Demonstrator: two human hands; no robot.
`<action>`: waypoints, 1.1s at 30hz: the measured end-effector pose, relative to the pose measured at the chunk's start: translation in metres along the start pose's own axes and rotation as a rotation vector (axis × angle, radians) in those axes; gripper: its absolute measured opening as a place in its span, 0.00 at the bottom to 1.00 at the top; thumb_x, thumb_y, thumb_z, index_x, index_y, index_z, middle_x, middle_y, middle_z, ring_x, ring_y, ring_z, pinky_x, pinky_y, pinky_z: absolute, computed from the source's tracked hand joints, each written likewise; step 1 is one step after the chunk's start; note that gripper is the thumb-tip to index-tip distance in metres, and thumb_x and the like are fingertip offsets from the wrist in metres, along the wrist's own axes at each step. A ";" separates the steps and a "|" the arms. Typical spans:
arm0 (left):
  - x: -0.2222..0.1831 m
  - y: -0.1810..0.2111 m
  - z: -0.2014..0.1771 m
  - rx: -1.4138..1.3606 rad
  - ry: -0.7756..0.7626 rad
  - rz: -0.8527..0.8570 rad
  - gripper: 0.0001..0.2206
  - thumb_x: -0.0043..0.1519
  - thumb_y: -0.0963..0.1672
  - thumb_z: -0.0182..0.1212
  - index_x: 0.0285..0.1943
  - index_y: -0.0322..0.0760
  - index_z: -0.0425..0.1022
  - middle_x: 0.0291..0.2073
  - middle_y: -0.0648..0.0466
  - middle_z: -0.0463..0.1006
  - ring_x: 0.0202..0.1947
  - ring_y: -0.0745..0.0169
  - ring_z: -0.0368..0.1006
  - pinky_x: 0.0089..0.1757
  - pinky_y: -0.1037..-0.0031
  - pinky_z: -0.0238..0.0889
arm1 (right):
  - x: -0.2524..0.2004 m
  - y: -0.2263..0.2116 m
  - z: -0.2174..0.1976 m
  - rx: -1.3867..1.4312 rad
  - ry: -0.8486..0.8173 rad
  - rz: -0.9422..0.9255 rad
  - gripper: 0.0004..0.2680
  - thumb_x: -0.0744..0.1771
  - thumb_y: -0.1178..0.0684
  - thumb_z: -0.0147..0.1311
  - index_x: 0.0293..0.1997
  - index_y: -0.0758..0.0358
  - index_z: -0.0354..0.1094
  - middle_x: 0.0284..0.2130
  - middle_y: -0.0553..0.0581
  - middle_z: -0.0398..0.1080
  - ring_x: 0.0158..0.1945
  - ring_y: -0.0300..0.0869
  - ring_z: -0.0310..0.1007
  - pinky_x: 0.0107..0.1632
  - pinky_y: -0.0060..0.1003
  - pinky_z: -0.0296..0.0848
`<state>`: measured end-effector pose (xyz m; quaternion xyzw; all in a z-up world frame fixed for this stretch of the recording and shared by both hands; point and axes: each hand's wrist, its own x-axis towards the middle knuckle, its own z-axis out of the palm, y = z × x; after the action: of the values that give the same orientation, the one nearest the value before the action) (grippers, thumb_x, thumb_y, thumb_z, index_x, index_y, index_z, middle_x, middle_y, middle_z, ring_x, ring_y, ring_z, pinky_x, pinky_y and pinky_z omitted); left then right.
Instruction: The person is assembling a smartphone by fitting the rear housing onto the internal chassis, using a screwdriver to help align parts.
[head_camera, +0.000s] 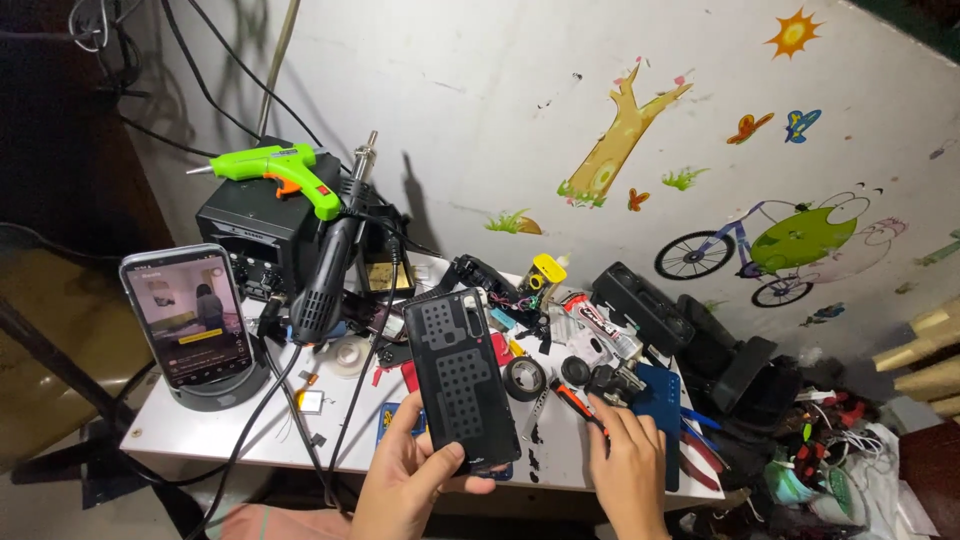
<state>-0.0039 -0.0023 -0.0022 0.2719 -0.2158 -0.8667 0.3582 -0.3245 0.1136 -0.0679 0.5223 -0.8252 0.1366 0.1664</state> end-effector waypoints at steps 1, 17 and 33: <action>-0.002 0.003 0.003 -0.006 0.016 -0.026 0.35 0.66 0.36 0.62 0.87 0.44 0.63 0.54 0.27 0.89 0.46 0.21 0.89 0.45 0.40 0.89 | 0.001 0.001 0.002 0.036 -0.015 -0.001 0.17 0.70 0.52 0.62 0.70 0.41 0.78 0.54 0.41 0.82 0.53 0.47 0.75 0.53 0.46 0.69; 0.000 -0.009 0.013 0.054 0.103 0.009 0.33 0.66 0.36 0.63 0.84 0.42 0.66 0.54 0.26 0.91 0.47 0.21 0.91 0.46 0.36 0.90 | -0.001 -0.126 -0.123 1.392 0.641 0.451 0.40 0.73 0.62 0.48 0.93 0.27 0.21 0.43 0.66 0.57 0.42 0.52 0.57 0.57 0.60 0.73; 0.005 -0.081 0.012 0.802 -0.346 0.525 0.11 0.68 0.50 0.71 0.49 0.48 0.96 0.38 0.57 0.94 0.36 0.69 0.87 0.40 0.75 0.75 | -0.047 -0.113 -0.110 1.217 0.582 0.453 0.35 0.67 0.49 0.59 0.85 0.46 0.41 0.38 0.71 0.70 0.24 0.65 0.85 0.35 0.59 0.90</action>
<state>-0.0552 0.0485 -0.0406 0.1771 -0.6489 -0.6286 0.3903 -0.1887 0.1489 0.0177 0.2806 -0.6126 0.7384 0.0263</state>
